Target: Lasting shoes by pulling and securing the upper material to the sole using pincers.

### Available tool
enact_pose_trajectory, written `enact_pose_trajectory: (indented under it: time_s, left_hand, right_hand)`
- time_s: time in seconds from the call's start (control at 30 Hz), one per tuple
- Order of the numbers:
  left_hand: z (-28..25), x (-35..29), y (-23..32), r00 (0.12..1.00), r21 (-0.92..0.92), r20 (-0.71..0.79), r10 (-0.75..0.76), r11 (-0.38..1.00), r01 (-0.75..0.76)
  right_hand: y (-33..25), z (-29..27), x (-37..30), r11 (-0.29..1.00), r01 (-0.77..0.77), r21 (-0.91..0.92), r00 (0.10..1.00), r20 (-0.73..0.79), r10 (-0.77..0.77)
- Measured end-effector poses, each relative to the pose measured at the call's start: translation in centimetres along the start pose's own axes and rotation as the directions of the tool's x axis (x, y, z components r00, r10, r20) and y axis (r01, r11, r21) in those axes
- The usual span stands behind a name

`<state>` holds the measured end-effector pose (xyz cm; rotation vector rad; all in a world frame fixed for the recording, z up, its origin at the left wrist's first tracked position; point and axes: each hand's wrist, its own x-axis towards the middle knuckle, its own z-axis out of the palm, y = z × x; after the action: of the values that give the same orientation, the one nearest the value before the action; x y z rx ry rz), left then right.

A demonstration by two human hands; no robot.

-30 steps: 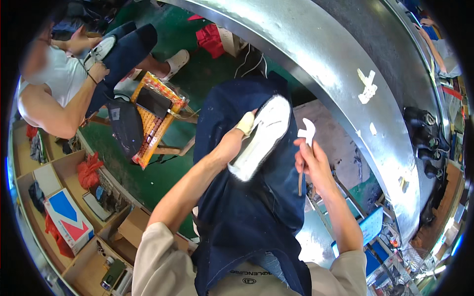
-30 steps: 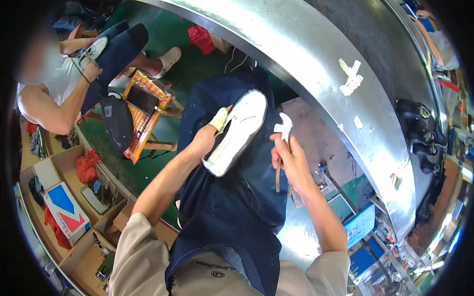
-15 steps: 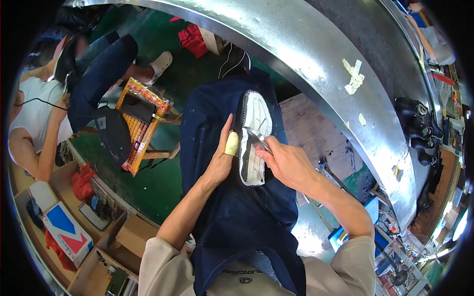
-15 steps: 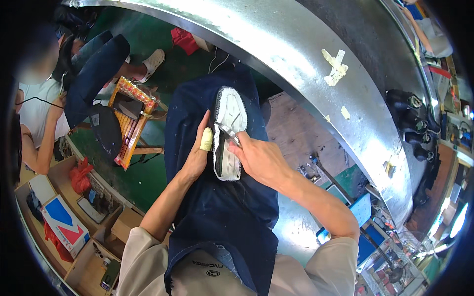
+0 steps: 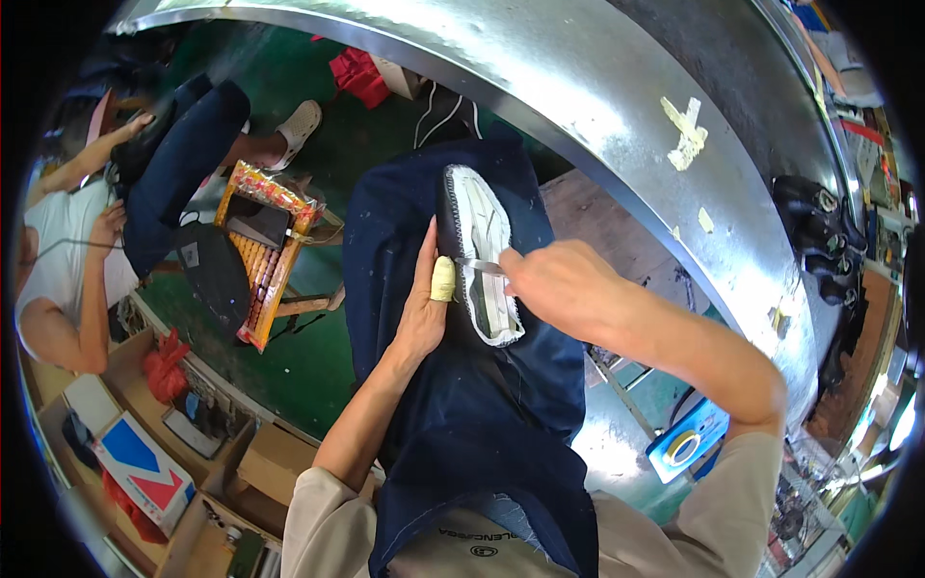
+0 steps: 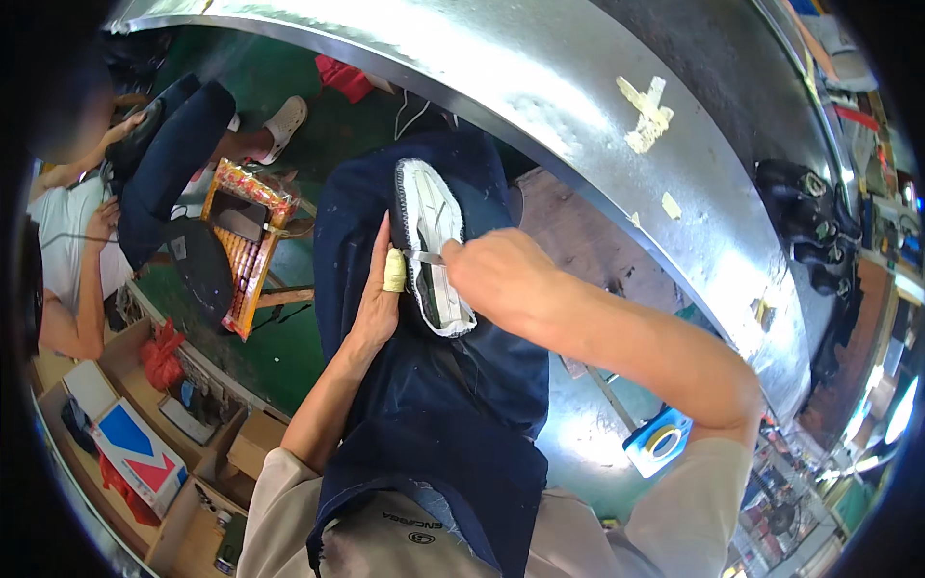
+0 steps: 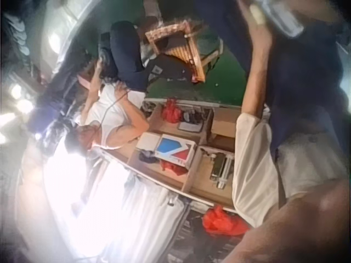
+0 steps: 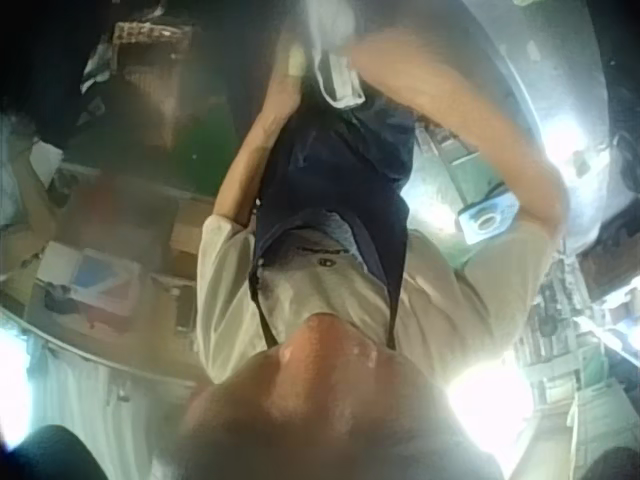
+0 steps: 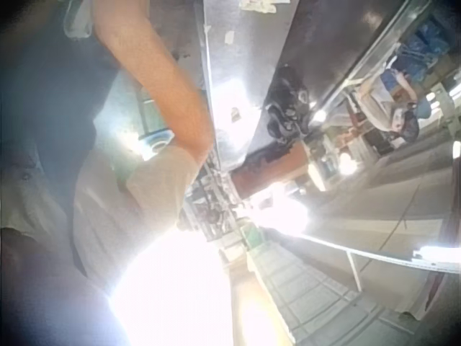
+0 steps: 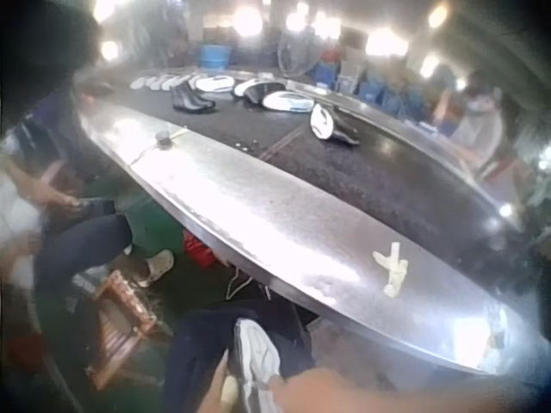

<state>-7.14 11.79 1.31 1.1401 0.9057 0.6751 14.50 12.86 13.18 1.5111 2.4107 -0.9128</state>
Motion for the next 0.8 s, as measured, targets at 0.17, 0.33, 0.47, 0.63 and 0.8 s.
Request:
enact_pose_trajectory:
  time_s: [0.17,0.33,0.47,0.63,0.8]
  left_hand:
    - [-0.7,-0.3,0.8,0.970,-0.255,-0.032,-0.242,0.940,0.226]
    - [-1.9,0.2,0.8,0.921,-0.429,0.115,-0.372,0.818,0.384]
    - [-2.9,-0.2,-0.1,0.925,-0.178,0.020,-0.379,0.909,0.376]
    - [-3.1,-0.6,1.1,0.965,-0.073,-0.032,-0.261,0.963,0.258]
    - [-1.5,-0.3,1.7,0.976,-0.090,-0.048,-0.212,0.974,0.207]
  right_hand:
    - [-0.6,1.3,0.4,0.993,0.037,0.114,0.998,-0.062,-0.030]
    - [-1.3,5.7,-0.8,0.959,-0.100,0.264,0.959,-0.230,0.163]
    - [-4.3,7.1,-0.5,0.854,-0.216,0.474,0.893,-0.259,0.369]
    - [-4.5,7.3,-0.7,0.792,-0.205,0.574,0.894,-0.220,0.391]
    - [-0.9,4.8,-0.6,0.049,-0.339,0.940,0.934,0.329,0.142]
